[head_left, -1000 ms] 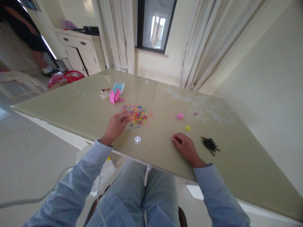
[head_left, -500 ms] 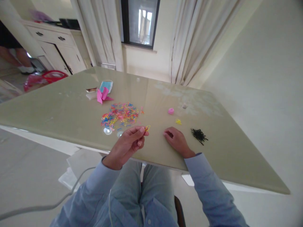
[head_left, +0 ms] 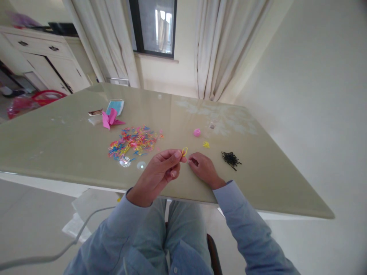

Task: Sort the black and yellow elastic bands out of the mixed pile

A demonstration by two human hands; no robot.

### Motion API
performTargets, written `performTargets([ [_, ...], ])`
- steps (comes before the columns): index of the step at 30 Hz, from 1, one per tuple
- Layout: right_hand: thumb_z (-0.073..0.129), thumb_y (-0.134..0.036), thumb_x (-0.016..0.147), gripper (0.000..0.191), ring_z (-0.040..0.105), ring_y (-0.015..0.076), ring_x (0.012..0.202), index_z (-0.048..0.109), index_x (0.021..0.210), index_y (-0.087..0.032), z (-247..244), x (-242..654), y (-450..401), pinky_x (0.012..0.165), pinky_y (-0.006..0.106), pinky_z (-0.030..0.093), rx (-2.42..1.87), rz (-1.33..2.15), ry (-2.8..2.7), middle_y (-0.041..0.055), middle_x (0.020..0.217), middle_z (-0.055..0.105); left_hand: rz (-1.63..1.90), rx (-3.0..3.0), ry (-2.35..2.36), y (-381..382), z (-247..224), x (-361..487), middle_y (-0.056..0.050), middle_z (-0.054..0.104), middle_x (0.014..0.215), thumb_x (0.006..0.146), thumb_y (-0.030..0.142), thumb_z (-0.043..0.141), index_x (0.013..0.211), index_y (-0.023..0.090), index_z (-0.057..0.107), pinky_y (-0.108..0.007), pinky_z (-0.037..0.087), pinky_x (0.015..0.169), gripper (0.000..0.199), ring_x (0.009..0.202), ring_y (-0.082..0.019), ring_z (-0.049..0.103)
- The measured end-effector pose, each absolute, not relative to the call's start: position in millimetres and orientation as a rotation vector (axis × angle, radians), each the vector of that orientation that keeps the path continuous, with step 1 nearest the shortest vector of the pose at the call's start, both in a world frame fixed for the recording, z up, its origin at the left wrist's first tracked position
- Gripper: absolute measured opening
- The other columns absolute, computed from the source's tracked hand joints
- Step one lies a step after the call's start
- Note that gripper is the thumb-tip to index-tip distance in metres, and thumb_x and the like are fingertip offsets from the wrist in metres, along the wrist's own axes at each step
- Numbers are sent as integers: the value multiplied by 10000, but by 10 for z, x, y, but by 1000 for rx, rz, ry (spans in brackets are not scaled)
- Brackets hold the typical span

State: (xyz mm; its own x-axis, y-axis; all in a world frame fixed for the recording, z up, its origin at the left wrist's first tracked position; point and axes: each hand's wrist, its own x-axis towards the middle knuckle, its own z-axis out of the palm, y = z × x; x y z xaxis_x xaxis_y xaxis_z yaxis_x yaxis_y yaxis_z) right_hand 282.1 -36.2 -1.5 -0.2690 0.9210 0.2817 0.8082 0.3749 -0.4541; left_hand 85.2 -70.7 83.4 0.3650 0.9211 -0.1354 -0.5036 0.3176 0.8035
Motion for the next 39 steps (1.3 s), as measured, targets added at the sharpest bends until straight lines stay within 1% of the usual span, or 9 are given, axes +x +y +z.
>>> performTargets([
  [10, 568, -171, 888, 90, 551, 182, 769, 619, 817, -192, -47, 2794, -396, 709, 286, 382, -1501, 239, -2172, 33, 801, 643, 1051, 1027, 722, -331, 779, 1230, -15, 651, 684, 713, 441, 787, 812, 131, 717, -185, 272, 420, 333, 467, -36, 414],
  [13, 575, -150, 879, 78, 562, 186, 782, 633, 843, -187, -34, 2782, -422, 731, 290, 391, -1517, 231, -2185, 40, 820, 654, 1068, 1179, 797, -90, 738, 1403, -36, 691, 754, 741, 407, 742, 821, 130, 720, -197, 290, 424, 290, 468, -43, 431],
  [15, 578, -138, 875, 86, 571, 188, 790, 646, 860, -189, -25, 2774, -436, 747, 293, 397, -1536, 233, -2188, 43, 826, 661, 1060, 1326, 875, 101, 679, 1535, -38, 694, 746, 776, 354, 692, 831, 126, 722, -197, 307, 434, 237, 470, -53, 455],
  [19, 574, -157, 886, 96, 593, 196, 800, 663, 868, -188, -23, 2767, -441, 753, 301, 410, -1568, 250, -2196, 56, 844, 676, 909, 1758, 1024, 456, 492, 1800, -21, 681, 689, 825, 231, 608, 823, 128, 726, -218, 427, 547, 157, 523, -91, 545],
  [21, 563, -159, 890, 109, 606, 201, 815, 669, 885, -182, -30, 2768, -435, 757, 304, 417, -1580, 254, -2201, 67, 870, 690, 839, 2007, 1081, 580, 394, 1913, -54, 722, 777, 853, 218, 585, 840, 132, 737, -249, 473, 663, 176, 649, -129, 614],
  [24, 560, -150, 883, 124, 622, 213, 848, 676, 921, -172, -49, 2772, -429, 773, 312, 427, -1593, 252, -2209, 86, 916, 708, 729, 2231, 1141, 689, 272, 2041, -99, 747, 895, 873, 214, 568, 863, 140, 752, -292, 481, 788, 199, 820, -182, 650],
  [28, 561, -170, 887, 125, 625, 221, 857, 677, 935, -167, -78, 2773, -427, 769, 319, 430, -1594, 235, -2219, 101, 939, 711, 649, 2278, 1150, 749, 176, 2128, -101, 743, 854, 856, 184, 563, 827, 148, 759, -311, 481, 793, 202, 806, -196, 646],
  [33, 571, -172, 888, 101, 616, 208, 830, 672, 903, -173, -93, 2772, -426, 745, 309, 420, -1594, 210, -2216, 84, 905, 704, 635, 2297, 1151, 755, 179, 2087, -86, 742, 829, 880, 218, 539, 801, 156, 759, -310, 476, 788, 241, 787, -194, 641],
  [39, 573, -168, 897, 91, 591, 195, 801, 655, 861, -187, -69, 2785, -428, 727, 302, 408, -1543, 250, -2194, 56, 841, 674, 773, 2228, 1149, 600, 232, 1732, -101, 756, 966, 872, 269, 577, 942, 149, 762, -311, 486, 815, 232, 843, -206, 663],
])
